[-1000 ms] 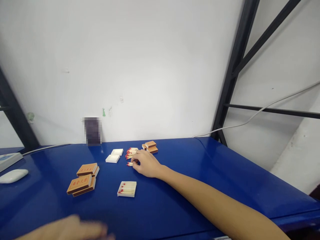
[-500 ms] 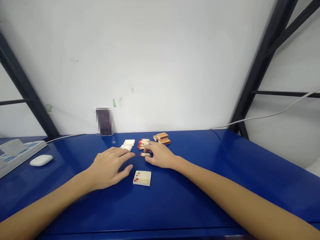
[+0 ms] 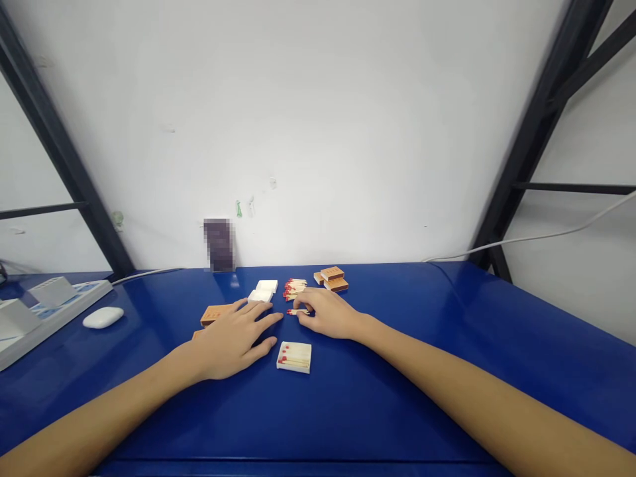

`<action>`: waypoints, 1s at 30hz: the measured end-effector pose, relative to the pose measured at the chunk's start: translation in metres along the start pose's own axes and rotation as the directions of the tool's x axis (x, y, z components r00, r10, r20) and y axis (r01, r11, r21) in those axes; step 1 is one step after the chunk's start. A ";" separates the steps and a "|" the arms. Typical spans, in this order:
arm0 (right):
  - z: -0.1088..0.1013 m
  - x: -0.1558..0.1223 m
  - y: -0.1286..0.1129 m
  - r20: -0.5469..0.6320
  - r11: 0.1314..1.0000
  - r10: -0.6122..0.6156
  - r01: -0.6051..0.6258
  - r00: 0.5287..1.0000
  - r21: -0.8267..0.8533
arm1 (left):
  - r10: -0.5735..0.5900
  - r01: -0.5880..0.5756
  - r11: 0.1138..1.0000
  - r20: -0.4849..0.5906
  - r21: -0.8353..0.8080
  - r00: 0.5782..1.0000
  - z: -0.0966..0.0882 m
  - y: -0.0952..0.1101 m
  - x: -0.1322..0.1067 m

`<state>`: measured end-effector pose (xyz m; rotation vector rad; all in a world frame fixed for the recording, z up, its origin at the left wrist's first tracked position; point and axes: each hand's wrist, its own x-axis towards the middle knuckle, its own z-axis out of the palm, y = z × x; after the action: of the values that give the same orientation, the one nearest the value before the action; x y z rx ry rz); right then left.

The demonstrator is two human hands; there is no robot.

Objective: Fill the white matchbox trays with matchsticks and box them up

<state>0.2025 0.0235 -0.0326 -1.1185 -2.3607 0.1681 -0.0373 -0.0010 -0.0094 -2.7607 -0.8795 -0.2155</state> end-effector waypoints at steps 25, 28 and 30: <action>0.002 -0.003 0.000 -0.060 0.991 0.068 -0.074 0.996 -0.108 | 0.007 -0.007 1.000 0.063 0.008 0.998 0.000 -0.001 -0.002; 0.003 -0.002 0.002 -0.053 0.997 0.009 -0.012 0.999 -0.073 | 0.005 -0.006 1.000 0.058 0.019 0.998 0.001 -0.001 -0.002; 0.003 -0.002 0.003 -0.048 0.998 -0.012 0.009 0.999 -0.057 | 0.009 -0.010 1.000 0.052 0.024 0.999 0.002 -0.001 -0.002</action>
<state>0.2041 0.0241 -0.0374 -1.1238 -2.3413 0.0693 -0.0393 -0.0010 -0.0113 -2.7584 -0.8756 -0.1311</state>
